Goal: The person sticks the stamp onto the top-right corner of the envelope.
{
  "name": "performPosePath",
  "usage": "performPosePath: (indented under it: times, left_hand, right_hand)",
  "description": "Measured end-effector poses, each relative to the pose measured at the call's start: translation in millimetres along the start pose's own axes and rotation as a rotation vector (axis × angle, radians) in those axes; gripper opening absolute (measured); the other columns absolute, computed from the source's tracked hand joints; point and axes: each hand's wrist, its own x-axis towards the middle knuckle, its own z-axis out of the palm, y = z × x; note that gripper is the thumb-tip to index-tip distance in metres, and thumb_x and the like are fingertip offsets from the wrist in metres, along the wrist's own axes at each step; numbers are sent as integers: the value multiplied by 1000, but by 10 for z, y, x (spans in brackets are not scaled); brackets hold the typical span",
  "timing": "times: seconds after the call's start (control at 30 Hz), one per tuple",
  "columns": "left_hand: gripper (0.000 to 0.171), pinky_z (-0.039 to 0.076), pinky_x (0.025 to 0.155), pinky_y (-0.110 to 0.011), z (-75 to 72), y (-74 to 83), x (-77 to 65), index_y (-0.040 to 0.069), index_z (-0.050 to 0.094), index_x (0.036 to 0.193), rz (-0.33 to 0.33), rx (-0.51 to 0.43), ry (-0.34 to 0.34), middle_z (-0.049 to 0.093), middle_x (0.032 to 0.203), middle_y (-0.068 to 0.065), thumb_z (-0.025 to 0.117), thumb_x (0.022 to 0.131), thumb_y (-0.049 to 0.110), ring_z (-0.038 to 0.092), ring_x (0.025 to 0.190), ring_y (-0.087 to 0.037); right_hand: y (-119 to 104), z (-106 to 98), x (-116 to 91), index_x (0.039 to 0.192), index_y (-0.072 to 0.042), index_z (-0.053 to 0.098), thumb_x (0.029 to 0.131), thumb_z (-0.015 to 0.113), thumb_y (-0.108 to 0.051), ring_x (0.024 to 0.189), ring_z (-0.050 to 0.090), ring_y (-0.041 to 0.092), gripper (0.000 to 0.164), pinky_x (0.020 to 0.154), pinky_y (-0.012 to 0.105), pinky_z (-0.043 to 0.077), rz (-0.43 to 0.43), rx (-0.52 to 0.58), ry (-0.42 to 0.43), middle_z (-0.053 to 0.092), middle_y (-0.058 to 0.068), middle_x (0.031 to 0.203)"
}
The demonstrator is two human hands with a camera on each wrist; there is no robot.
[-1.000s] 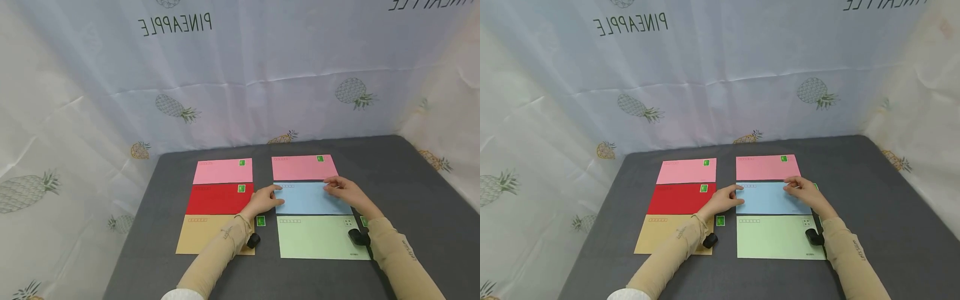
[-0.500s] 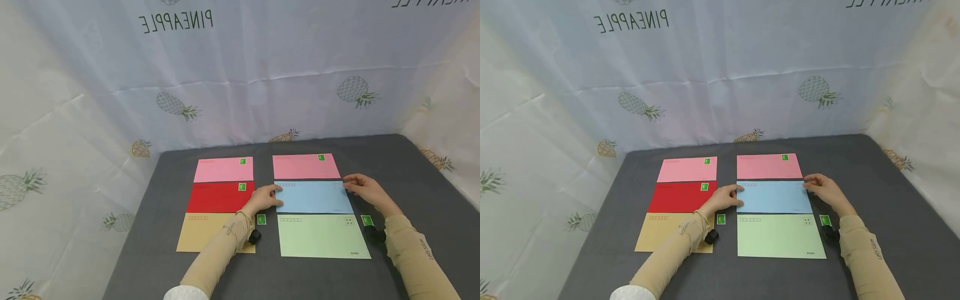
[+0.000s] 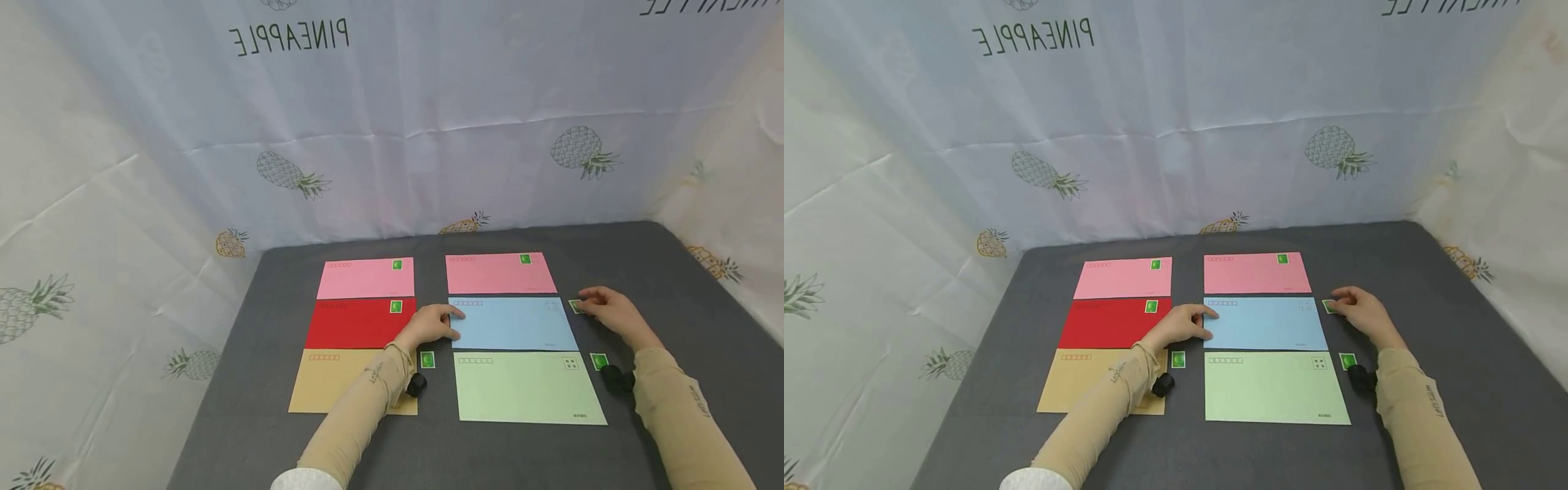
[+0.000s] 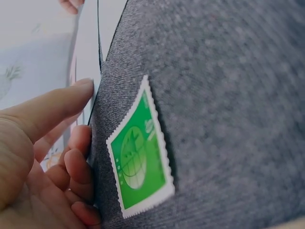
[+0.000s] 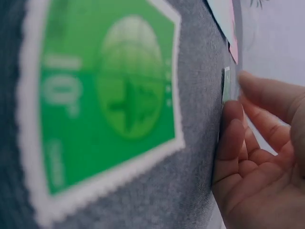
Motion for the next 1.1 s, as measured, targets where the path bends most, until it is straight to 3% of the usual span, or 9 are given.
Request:
performPosePath:
  times: [0.2,0.4,1.1]
  left_hand:
    - [37,35,54,-19,7,-9,8,19,64,117,-5,10,-3,49,66,3,71,81,18,44,55,-8]
    - [37,36,53,-19,16,2,9,20,64,117,-14,7,-2,49,66,3,71,81,19,45,55,-8]
    - [37,36,53,-19,29,0,10,19,64,116,7,28,3,49,65,3,72,80,18,43,54,-8]
  right_hand:
    - [25,24,31,129,5,44,92,54,-36,96,46,34,55,75,39,39,39,-23,-11,49,24,110]
    - [12,35,37,123,6,48,91,56,-29,93,47,34,48,72,37,38,45,-52,19,50,23,106]
    - [-55,36,-14,113,10,51,88,56,-21,85,48,34,39,69,41,39,-33,-160,77,52,25,97]
